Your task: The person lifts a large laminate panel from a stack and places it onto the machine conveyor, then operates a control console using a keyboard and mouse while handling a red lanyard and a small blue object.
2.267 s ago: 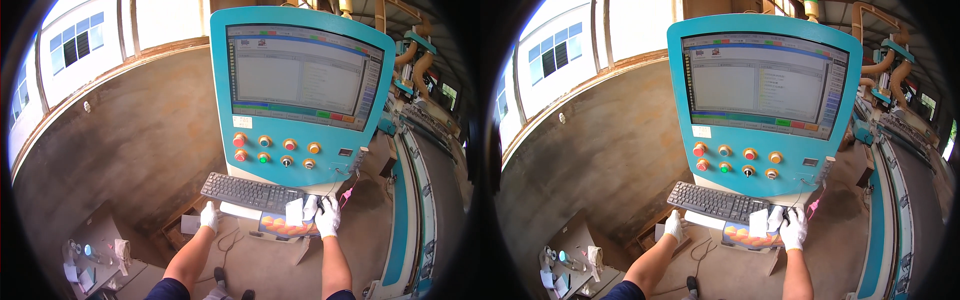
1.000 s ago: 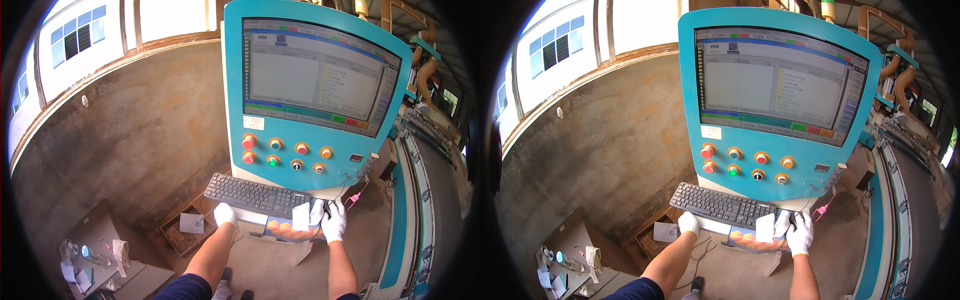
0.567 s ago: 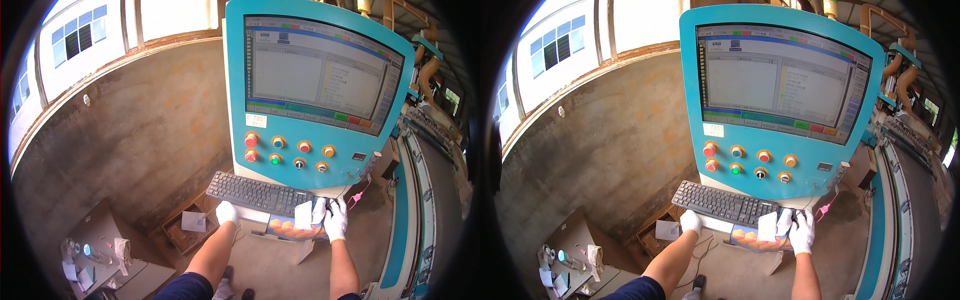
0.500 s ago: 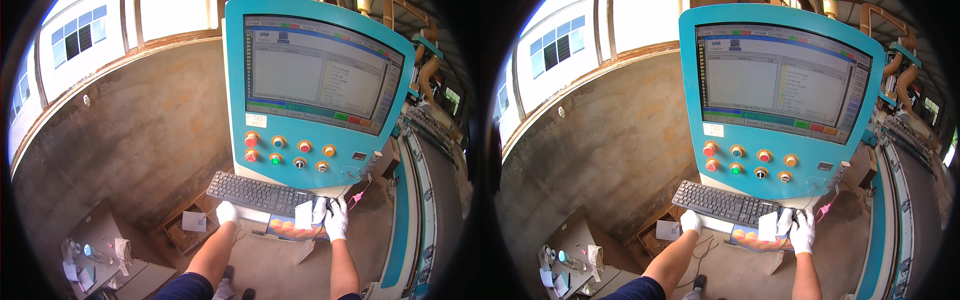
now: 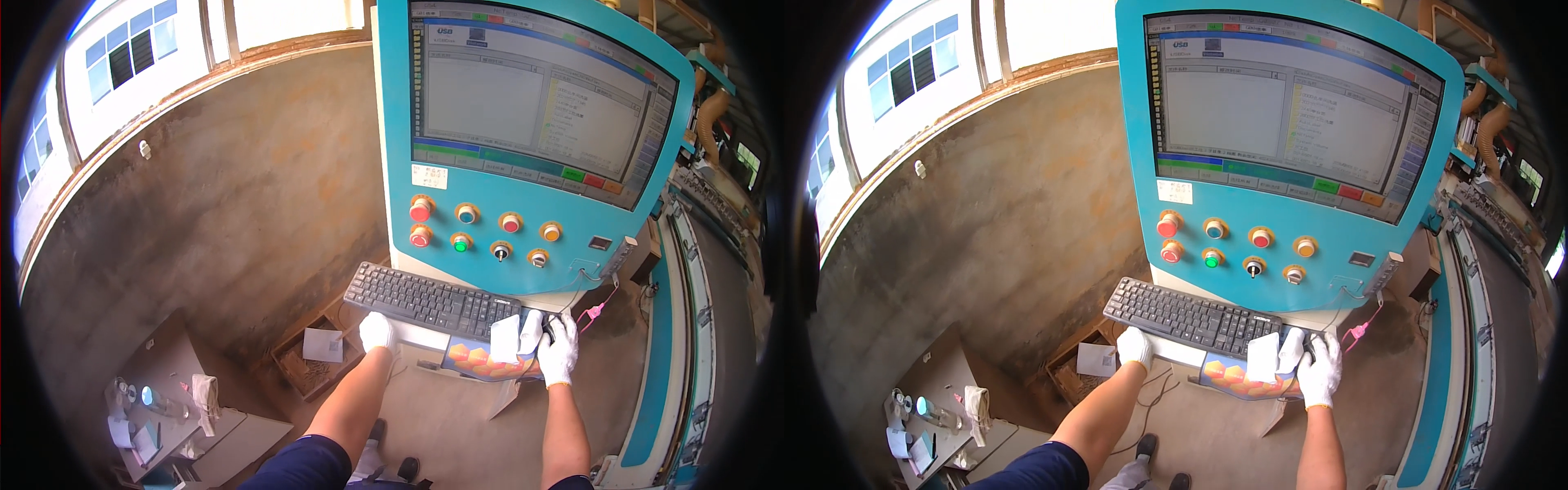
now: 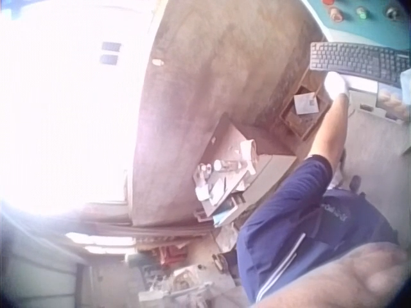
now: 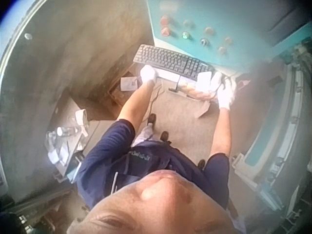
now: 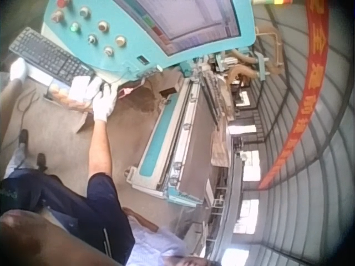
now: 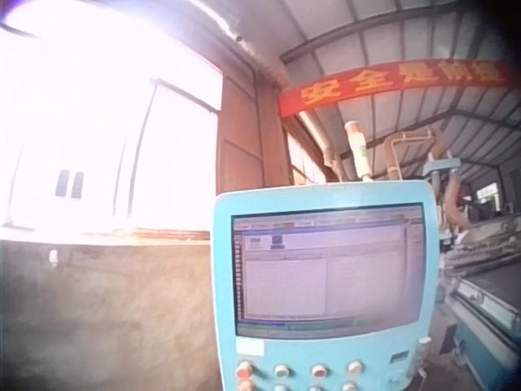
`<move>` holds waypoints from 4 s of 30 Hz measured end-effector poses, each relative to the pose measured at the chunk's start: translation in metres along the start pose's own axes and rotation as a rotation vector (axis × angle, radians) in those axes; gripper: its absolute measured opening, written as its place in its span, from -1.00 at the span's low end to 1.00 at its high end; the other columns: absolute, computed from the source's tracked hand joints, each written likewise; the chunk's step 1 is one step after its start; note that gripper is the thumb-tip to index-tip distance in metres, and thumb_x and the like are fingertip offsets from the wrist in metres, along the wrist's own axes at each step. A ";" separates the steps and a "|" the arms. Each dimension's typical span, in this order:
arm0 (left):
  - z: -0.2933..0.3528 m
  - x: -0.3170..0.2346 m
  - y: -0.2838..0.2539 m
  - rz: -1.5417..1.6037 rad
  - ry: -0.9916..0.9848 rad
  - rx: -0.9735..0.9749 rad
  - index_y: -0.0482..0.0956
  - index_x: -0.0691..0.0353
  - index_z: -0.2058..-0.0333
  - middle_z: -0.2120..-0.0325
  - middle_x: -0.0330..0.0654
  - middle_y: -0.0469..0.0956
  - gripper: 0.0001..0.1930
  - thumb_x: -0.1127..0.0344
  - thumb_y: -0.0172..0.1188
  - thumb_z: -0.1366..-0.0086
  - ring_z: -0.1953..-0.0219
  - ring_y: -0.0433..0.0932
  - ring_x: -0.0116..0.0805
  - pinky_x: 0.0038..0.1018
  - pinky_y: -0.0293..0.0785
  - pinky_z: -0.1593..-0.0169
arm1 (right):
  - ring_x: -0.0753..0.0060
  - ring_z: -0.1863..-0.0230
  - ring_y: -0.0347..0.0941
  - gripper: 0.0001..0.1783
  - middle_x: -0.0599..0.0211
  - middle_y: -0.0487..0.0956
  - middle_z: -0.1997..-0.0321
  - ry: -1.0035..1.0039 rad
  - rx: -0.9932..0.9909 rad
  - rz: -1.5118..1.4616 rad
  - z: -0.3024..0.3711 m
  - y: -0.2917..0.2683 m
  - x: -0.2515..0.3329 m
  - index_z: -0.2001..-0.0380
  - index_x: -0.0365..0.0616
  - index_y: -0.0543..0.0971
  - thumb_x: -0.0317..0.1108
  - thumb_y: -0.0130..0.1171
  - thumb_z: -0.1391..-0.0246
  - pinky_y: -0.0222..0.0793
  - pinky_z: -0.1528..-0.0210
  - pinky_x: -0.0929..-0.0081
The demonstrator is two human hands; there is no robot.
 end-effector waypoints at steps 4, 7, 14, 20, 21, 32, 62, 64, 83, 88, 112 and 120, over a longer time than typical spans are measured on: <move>0.003 -0.004 -0.007 0.069 0.002 -0.020 0.63 0.33 0.34 0.38 0.16 0.65 -0.76 0.37 -0.02 -0.31 0.27 0.68 0.07 -0.19 0.60 0.18 | -0.03 -0.22 0.40 -0.57 0.07 0.48 -0.18 0.002 -0.002 -0.007 -0.001 -0.001 0.001 0.06 -0.04 0.63 -0.42 0.25 0.11 0.36 -0.24 0.15; 0.005 0.000 -0.007 0.151 -0.084 0.017 0.63 0.35 0.30 0.34 0.18 0.65 -0.72 0.35 -0.07 -0.34 0.24 0.67 0.10 -0.17 0.59 0.16 | -0.03 -0.23 0.39 -0.57 0.07 0.48 -0.18 0.006 0.000 -0.016 -0.002 0.000 0.001 0.06 -0.04 0.64 -0.42 0.25 0.10 0.36 -0.24 0.15; 0.006 -0.002 -0.009 0.095 -0.024 0.028 0.64 0.36 0.28 0.31 0.17 0.65 -0.67 0.34 -0.13 -0.37 0.23 0.65 0.10 -0.15 0.57 0.12 | -0.03 -0.24 0.38 -0.57 0.06 0.47 -0.20 0.020 0.019 -0.012 0.000 0.002 -0.002 0.06 -0.02 0.64 -0.41 0.25 0.10 0.35 -0.26 0.14; 0.003 -0.001 -0.004 0.076 0.002 0.011 0.63 0.36 0.30 0.32 0.18 0.65 -0.70 0.36 -0.11 -0.35 0.23 0.66 0.08 -0.16 0.58 0.13 | -0.02 -0.25 0.37 -0.57 0.07 0.46 -0.22 0.006 0.015 -0.002 0.000 -0.001 0.002 0.05 0.01 0.64 -0.41 0.24 0.09 0.34 -0.27 0.14; 0.003 0.000 -0.004 0.064 0.018 -0.007 0.65 0.34 0.31 0.33 0.15 0.65 -0.71 0.37 -0.08 -0.34 0.25 0.66 0.06 -0.17 0.59 0.13 | -0.03 -0.25 0.37 -0.57 0.07 0.46 -0.22 0.013 0.021 -0.006 -0.001 -0.002 0.004 0.05 0.02 0.64 -0.41 0.24 0.09 0.34 -0.27 0.14; 0.004 -0.002 -0.006 0.071 0.026 -0.036 0.61 0.36 0.35 0.40 0.15 0.65 -0.75 0.38 -0.06 -0.33 0.30 0.67 0.06 -0.19 0.59 0.17 | -0.03 -0.26 0.37 -0.56 0.07 0.46 -0.22 -0.007 0.008 -0.029 -0.002 0.000 0.002 0.04 -0.06 0.62 -0.41 0.26 0.10 0.35 -0.26 0.15; 0.007 -0.008 -0.011 0.031 0.003 0.029 0.65 0.33 0.30 0.33 0.12 0.66 -0.72 0.35 -0.04 -0.34 0.26 0.67 0.04 -0.19 0.60 0.15 | -0.05 -0.22 0.39 -0.56 0.06 0.48 -0.18 0.004 -0.007 -0.014 0.000 0.000 -0.002 0.06 -0.07 0.63 -0.43 0.26 0.13 0.35 -0.24 0.13; 0.007 -0.006 -0.015 0.016 -0.014 0.021 0.65 0.33 0.31 0.33 0.12 0.66 -0.72 0.35 -0.04 -0.34 0.27 0.68 0.03 -0.19 0.60 0.16 | -0.06 -0.22 0.39 -0.54 0.06 0.49 -0.17 -0.016 -0.018 -0.020 -0.001 0.001 0.002 0.05 -0.08 0.62 -0.44 0.26 0.14 0.35 -0.24 0.13; 0.005 -0.008 -0.009 0.016 0.047 0.040 0.65 0.35 0.29 0.32 0.15 0.66 -0.74 0.38 -0.03 -0.33 0.26 0.67 0.06 -0.16 0.60 0.16 | -0.07 -0.26 0.35 -0.47 0.03 0.44 -0.22 -0.005 0.014 -0.013 -0.002 0.002 0.000 -0.04 -0.08 0.57 -0.46 0.20 0.11 0.33 -0.28 0.14; 0.005 -0.004 -0.009 0.071 0.039 0.007 0.65 0.35 0.32 0.35 0.14 0.66 -0.75 0.38 -0.01 -0.31 0.28 0.68 0.06 -0.16 0.60 0.16 | -0.07 -0.27 0.34 -0.49 0.02 0.43 -0.24 0.010 0.028 -0.006 -0.001 0.002 0.000 -0.04 -0.06 0.58 -0.46 0.19 0.09 0.33 -0.28 0.13; 0.006 -0.009 -0.015 0.055 0.043 0.019 0.65 0.35 0.30 0.32 0.17 0.65 -0.73 0.37 -0.04 -0.32 0.24 0.66 0.08 -0.15 0.58 0.13 | -0.08 -0.27 0.34 -0.49 0.02 0.43 -0.24 0.020 0.022 0.000 -0.002 0.002 -0.001 -0.03 -0.05 0.58 -0.47 0.18 0.10 0.33 -0.28 0.12; 0.010 -0.012 -0.020 0.093 0.021 0.022 0.65 0.34 0.32 0.32 0.14 0.66 -0.74 0.37 -0.03 -0.32 0.24 0.67 0.08 -0.17 0.59 0.13 | -0.08 -0.27 0.35 -0.49 0.02 0.43 -0.23 0.019 0.026 0.007 -0.001 0.001 -0.001 -0.03 -0.05 0.58 -0.46 0.19 0.10 0.33 -0.28 0.12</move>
Point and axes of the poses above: each hand's wrist, its own z-axis away from the middle knuckle, its own y-axis out of the palm, x = y × z, the point moved 9 cm from there along -z, towards the middle knuckle
